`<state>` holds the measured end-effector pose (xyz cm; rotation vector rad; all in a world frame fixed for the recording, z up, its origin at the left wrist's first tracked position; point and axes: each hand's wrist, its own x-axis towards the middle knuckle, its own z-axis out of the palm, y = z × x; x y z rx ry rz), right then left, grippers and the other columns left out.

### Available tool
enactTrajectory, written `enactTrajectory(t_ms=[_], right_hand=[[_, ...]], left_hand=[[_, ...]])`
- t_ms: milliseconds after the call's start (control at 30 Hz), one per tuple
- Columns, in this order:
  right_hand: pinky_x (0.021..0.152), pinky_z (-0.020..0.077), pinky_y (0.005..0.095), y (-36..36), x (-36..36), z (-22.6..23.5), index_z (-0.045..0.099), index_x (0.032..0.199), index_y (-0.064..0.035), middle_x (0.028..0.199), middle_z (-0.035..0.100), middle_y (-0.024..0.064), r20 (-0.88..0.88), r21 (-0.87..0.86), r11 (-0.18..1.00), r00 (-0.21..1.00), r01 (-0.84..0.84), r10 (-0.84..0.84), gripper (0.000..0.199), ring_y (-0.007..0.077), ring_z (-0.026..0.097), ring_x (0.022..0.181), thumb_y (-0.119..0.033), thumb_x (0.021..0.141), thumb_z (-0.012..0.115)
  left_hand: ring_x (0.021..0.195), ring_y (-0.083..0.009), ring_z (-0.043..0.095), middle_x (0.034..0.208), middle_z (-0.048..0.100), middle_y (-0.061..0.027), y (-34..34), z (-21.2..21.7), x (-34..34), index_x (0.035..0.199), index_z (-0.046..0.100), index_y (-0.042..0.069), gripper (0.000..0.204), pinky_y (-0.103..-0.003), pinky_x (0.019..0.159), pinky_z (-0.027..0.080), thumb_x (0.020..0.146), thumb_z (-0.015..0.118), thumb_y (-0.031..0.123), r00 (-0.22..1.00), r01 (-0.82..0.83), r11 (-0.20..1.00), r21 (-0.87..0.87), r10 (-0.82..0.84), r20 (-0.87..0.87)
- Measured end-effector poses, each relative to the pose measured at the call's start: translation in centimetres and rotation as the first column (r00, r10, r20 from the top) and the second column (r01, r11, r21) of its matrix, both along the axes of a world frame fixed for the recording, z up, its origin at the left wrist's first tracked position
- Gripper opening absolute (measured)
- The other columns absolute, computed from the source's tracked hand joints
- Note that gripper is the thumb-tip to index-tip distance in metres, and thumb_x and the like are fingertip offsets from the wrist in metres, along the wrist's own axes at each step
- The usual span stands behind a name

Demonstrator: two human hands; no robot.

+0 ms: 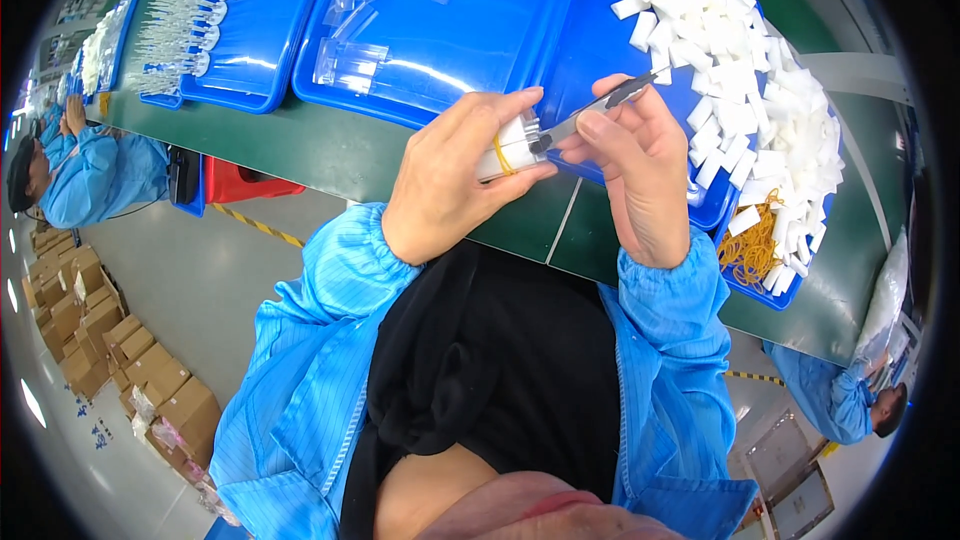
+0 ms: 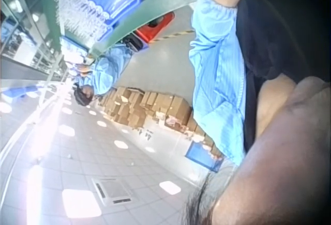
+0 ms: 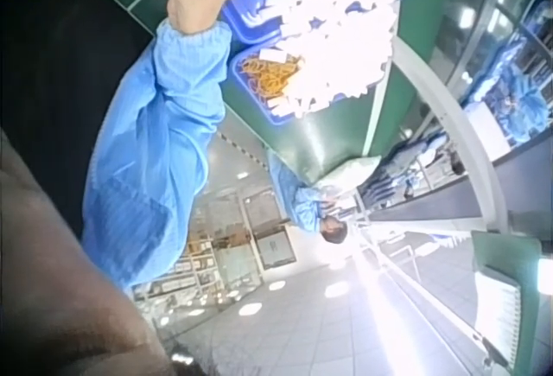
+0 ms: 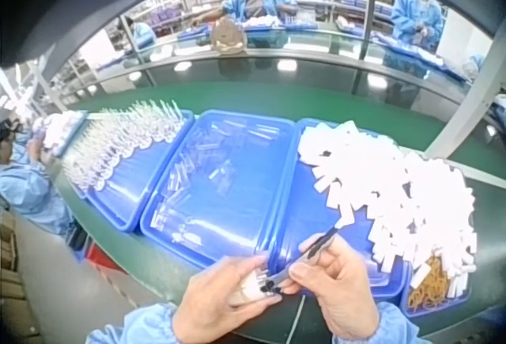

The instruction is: The person assembles small plastic components into a plastic casing, then secures the assembly with a rubber band.

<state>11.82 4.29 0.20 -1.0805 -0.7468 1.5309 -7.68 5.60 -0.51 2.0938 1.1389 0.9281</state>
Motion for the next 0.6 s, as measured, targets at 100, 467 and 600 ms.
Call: enactTrajectory(t_ms=[100,467,600], right_hand=[[0.075,0.0591,0.029,0.3,0.1,0.0,0.055,0.117,0.0014,0.092,0.069,0.0119,0.01,-0.008,1.0,1.0,-0.029,0.029,0.029,0.0206,0.072,0.083,-0.008,0.094,0.069],[0.071,0.0584,0.0256,0.4,-0.6,0.9,0.055,0.113,0.0007,0.088,0.067,0.0093,0.426,0.198,0.975,0.905,-0.102,0.008,0.025,0.0161,0.071,0.082,0.002,0.091,0.067],[0.069,0.0577,0.0247,0.7,0.0,0.4,0.055,0.113,0.0008,0.088,0.067,0.009,0.214,0.085,0.996,0.977,-0.04,0.021,0.026,0.0158,0.071,0.08,0.001,0.091,0.067]], left_hand=[[0.098,-0.0275,0.069,0.109,0.068,-0.0133,0.0,-0.2,0.0,0.13,0.062,0.005,0.065,-0.034,0.084,0.055,0.07,0.089,0.007,1.0,0.001,1.0,0.021,-0.001,0.005],[0.097,-0.0291,0.069,0.109,0.068,-0.014,0.0,-1.1,0.1,0.128,0.063,0.005,0.065,-0.035,0.083,0.055,0.069,0.088,0.007,0.992,-0.007,0.999,0.034,0.011,-0.127],[0.098,-0.0286,0.068,0.109,0.068,-0.0137,0.2,-1.0,0.0,0.128,0.063,0.005,0.064,-0.035,0.084,0.055,0.069,0.088,0.007,1.0,-0.017,1.0,0.0,0.017,0.01]])
